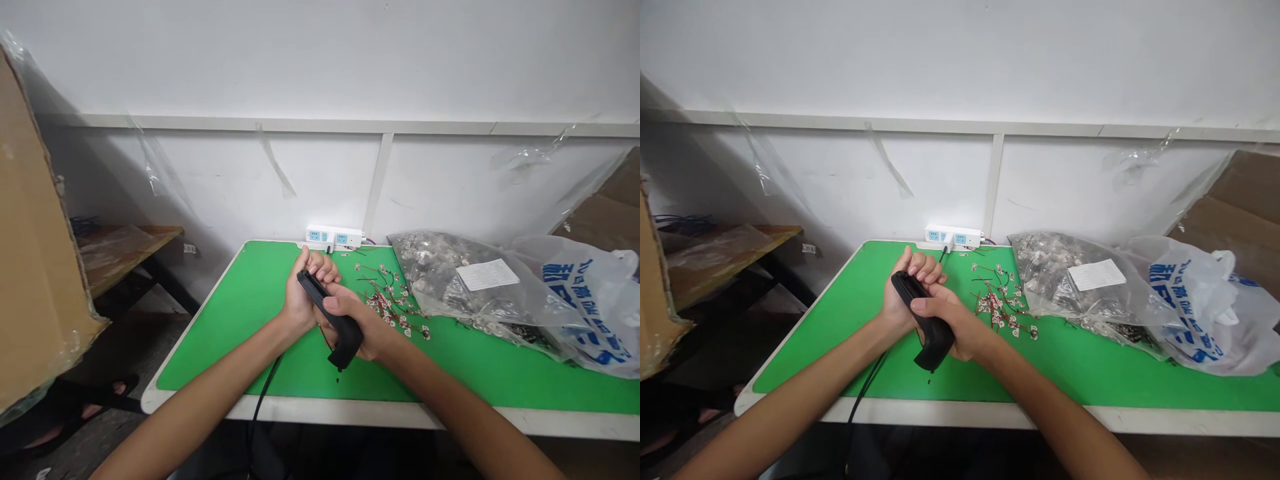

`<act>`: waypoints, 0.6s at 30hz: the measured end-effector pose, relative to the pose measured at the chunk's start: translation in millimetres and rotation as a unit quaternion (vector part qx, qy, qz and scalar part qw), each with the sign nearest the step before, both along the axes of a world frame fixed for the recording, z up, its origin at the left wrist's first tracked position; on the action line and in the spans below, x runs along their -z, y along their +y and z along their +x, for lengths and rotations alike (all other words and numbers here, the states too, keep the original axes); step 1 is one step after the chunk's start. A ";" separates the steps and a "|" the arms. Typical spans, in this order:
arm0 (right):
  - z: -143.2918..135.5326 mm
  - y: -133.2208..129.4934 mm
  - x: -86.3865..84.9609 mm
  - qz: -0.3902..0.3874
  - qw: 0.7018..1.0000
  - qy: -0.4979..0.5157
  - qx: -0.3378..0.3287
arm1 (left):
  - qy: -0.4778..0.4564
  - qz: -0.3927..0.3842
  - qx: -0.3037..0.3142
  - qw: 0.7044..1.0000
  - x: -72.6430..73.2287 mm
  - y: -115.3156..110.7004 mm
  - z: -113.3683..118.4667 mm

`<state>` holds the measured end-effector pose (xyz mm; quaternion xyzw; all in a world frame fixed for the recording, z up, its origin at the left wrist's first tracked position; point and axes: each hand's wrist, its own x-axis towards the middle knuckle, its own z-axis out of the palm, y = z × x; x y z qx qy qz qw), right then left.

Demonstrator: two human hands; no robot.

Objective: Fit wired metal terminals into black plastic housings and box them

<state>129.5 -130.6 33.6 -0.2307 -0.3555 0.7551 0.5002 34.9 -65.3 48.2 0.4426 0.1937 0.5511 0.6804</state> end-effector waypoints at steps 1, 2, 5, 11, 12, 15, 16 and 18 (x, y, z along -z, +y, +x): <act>0.0 0.1 -0.1 -0.001 1.000 -0.001 0.000 | -0.005 -0.004 0.003 1.000 -0.8 -0.3 -0.1; -0.1 0.2 0.2 0.000 1.000 -0.001 0.002 | -0.009 -0.009 0.006 1.000 -1.7 -0.6 -0.3; -0.7 1.0 2.3 0.006 1.000 0.004 0.007 | -0.005 -0.016 0.012 1.000 -4.0 -1.7 -1.1; -4.4 3.5 6.5 -0.008 1.000 0.030 0.003 | -0.014 -0.025 0.002 1.000 -2.3 1.6 -1.8; -4.8 3.7 6.7 -0.013 0.999 0.036 0.005 | -0.025 -0.039 0.003 0.999 -1.7 2.3 -1.7; -5.1 3.7 6.4 -0.021 0.999 0.043 0.011 | -0.056 -0.078 0.011 0.995 -0.9 2.4 -1.2; -5.1 3.5 6.2 -0.021 0.999 0.042 0.013 | -0.066 -0.086 0.012 0.994 -1.0 1.8 -1.2; -4.9 2.9 5.8 -0.020 0.999 0.034 0.013 | -0.086 -0.096 0.016 0.992 -2.0 0.2 -1.5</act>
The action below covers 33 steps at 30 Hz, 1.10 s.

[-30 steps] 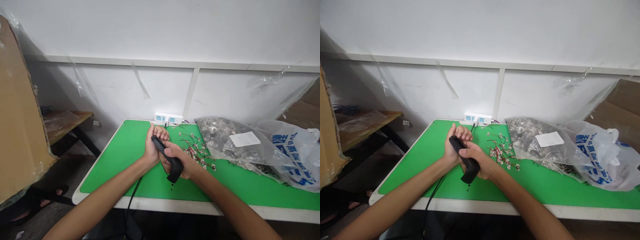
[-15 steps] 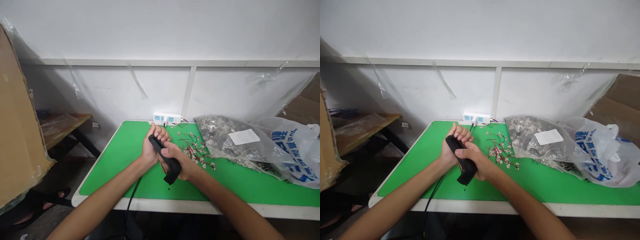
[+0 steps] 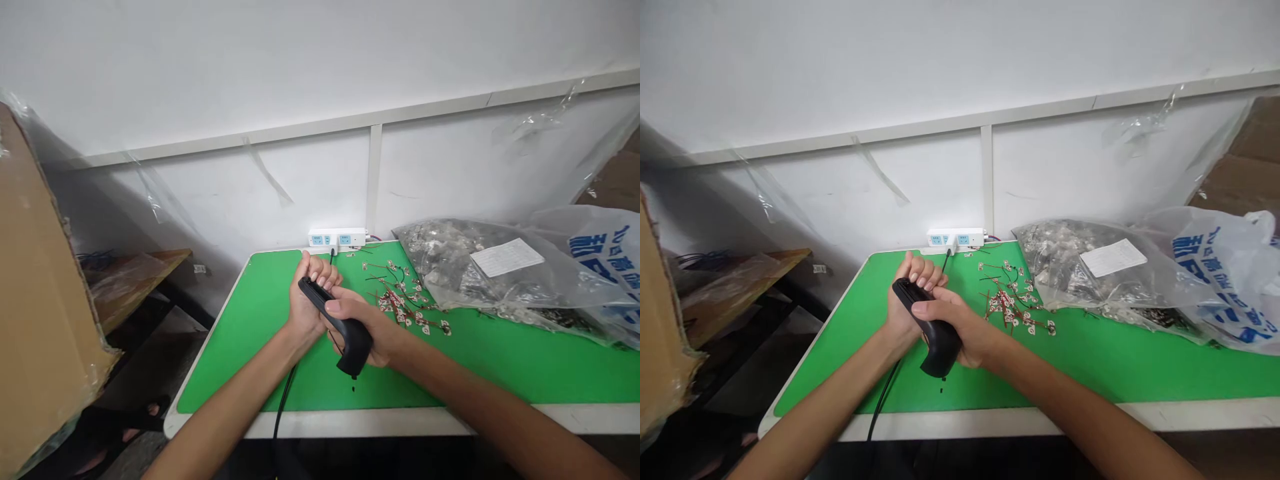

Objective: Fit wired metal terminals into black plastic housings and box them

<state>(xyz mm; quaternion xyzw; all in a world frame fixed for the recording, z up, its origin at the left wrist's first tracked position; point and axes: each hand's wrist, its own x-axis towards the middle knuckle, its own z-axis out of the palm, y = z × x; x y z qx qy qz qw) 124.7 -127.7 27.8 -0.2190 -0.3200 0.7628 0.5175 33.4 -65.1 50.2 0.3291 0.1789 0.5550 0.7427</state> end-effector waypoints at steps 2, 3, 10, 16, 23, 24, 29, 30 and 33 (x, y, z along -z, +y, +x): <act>0.6 -0.4 0.0 0.002 1.000 -0.011 0.004 | -0.017 -0.006 0.008 1.000 -1.3 -1.3 -0.5; 1.1 -0.4 0.1 0.005 1.000 -0.017 0.006 | -0.021 -0.007 0.015 1.000 -2.1 -1.7 -0.8; 6.6 1.7 2.2 0.041 0.996 -0.073 0.012 | -0.023 0.000 0.033 0.999 -4.0 0.3 -0.1; 6.5 3.4 6.4 0.039 0.996 -0.080 0.031 | -0.044 -0.031 0.058 0.997 -1.5 3.0 0.2; 6.6 3.5 9.5 0.034 0.995 -0.089 0.039 | -0.044 -0.048 0.070 0.995 -2.7 2.4 -0.9; 6.7 3.2 9.8 0.034 0.995 -0.090 0.039 | -0.044 -0.048 0.072 0.995 -2.7 2.2 -1.0; 7.5 1.1 8.0 0.038 0.994 -0.098 0.034 | -0.050 -0.046 0.079 0.995 -0.2 2.5 -0.5; 7.7 0.7 7.2 0.038 0.994 -0.100 0.033 | -0.051 -0.042 0.079 0.995 0.4 2.7 -0.5; 8.2 0.1 5.3 0.038 0.994 -0.101 0.030 | -0.046 -0.032 0.081 0.995 1.6 3.3 -0.9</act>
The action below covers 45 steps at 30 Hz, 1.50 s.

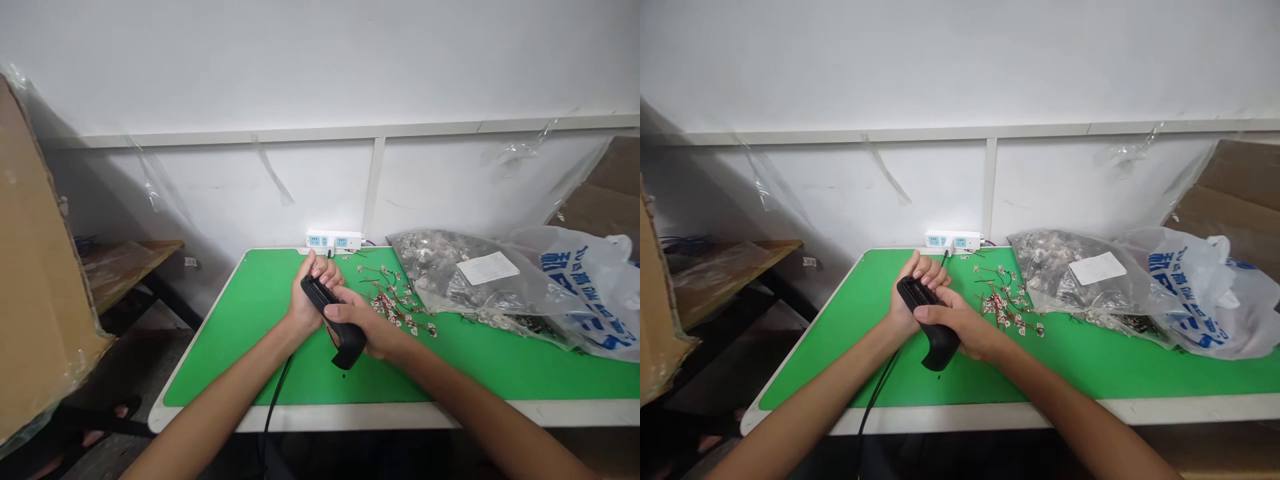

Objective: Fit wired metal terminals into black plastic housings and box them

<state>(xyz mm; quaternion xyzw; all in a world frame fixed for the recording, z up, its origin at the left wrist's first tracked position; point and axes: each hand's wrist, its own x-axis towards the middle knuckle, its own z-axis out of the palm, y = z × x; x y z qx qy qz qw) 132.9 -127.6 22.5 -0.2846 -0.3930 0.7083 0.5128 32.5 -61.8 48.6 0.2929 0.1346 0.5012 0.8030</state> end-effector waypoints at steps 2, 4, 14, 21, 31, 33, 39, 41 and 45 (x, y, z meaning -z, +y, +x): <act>0.2 -0.1 -0.3 -0.003 1.000 -0.002 -0.002 | 0.003 0.001 0.003 1.000 -0.2 -0.1 -0.5; 0.3 0.1 0.2 -0.007 1.000 -0.006 0.000 | 0.004 -0.001 0.004 1.000 -0.9 -0.5 -0.7; -0.3 -0.4 4.6 -0.011 1.000 0.001 0.004 | -0.003 -0.008 0.009 1.000 2.0 -0.5 0.3; -0.4 -1.7 2.9 -0.001 1.000 -0.001 -0.001 | 0.024 0.000 -0.020 1.000 0.4 -2.0 0.6; 0.0 -4.6 0.9 -0.008 1.000 0.002 0.001 | 0.039 0.037 0.013 0.998 -2.8 -3.7 -2.0; 0.1 -5.0 0.4 -0.007 1.000 0.005 0.001 | 0.039 0.041 0.015 0.998 -3.3 -3.7 -2.1; -0.1 -5.0 1.0 -0.013 1.000 0.004 0.007 | 0.041 0.043 0.027 0.998 -3.5 -4.0 -2.4; -0.1 -5.1 1.3 -0.015 1.000 0.006 0.007 | 0.036 0.045 0.026 0.998 -3.1 -4.1 -2.4; 0.0 -5.7 1.1 -0.019 1.000 0.007 0.006 | 0.036 0.034 0.024 0.999 -2.5 -4.2 -1.9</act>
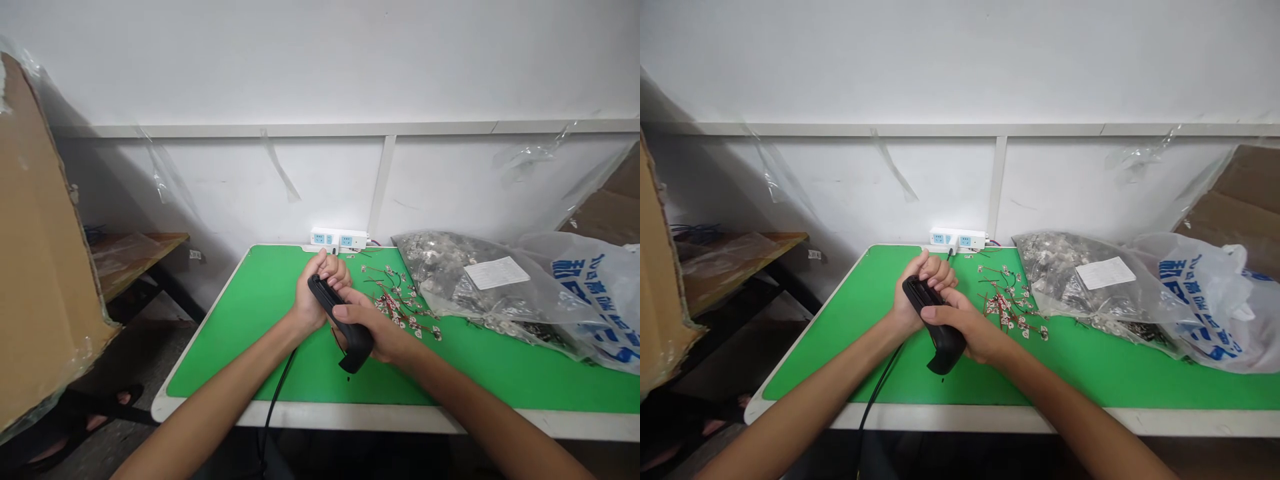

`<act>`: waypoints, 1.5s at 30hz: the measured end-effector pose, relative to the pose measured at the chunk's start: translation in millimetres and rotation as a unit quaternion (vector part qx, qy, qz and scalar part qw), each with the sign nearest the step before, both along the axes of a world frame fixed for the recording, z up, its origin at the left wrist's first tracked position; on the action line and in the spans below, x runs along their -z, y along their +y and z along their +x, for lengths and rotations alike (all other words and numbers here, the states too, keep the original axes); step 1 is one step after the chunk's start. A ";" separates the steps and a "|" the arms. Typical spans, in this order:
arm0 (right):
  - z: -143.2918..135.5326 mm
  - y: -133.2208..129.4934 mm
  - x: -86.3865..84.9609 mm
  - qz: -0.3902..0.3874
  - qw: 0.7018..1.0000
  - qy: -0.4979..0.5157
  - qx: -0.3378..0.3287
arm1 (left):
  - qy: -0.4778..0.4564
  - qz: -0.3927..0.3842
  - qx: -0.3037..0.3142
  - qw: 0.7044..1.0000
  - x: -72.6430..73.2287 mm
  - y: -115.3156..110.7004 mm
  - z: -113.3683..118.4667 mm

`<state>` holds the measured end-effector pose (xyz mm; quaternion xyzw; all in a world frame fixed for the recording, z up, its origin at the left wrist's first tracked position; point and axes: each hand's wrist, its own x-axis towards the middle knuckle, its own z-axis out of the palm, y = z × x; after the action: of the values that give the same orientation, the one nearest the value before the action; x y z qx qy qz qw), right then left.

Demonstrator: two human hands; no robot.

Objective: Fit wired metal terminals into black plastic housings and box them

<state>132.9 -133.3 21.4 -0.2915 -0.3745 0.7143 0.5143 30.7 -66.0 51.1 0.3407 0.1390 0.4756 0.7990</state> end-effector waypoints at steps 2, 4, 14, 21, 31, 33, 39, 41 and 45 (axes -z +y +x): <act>0.2 0.0 0.1 -0.002 1.000 -0.002 -0.002 | -0.001 -0.005 0.001 1.000 0.5 0.3 0.3; 0.5 0.3 0.5 -0.004 1.000 -0.004 -0.002 | -0.003 -0.006 0.001 1.000 1.4 0.8 0.4; 1.9 0.4 -0.2 -0.014 1.000 -0.011 -0.006 | -0.009 -0.013 -0.011 1.000 2.9 0.0 1.0; 1.9 2.0 1.7 -0.013 1.000 -0.006 -0.006 | -0.011 -0.005 -0.012 1.000 4.1 0.1 1.1; 1.4 1.1 -0.4 -0.010 1.000 -0.001 -0.002 | -0.008 -0.007 -0.007 1.000 4.5 0.8 0.6; 1.1 1.1 -0.8 -0.009 1.000 -0.001 0.000 | -0.010 -0.007 -0.007 1.000 4.2 1.1 0.7; 0.8 2.1 1.2 -0.023 1.000 -0.004 0.002 | -0.016 -0.010 -0.009 1.000 5.4 1.5 0.4; 0.9 2.9 3.1 -0.020 1.000 -0.001 0.000 | -0.017 -0.012 -0.012 1.000 6.8 1.6 0.3; 1.2 4.1 7.4 -0.015 1.000 0.000 -0.009 | -0.026 -0.016 -0.019 0.999 9.6 2.1 0.6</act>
<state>134.0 -129.1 14.0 -0.2961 -0.3663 0.7246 0.5031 31.3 -63.9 41.5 0.3131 0.1322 0.4972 0.7983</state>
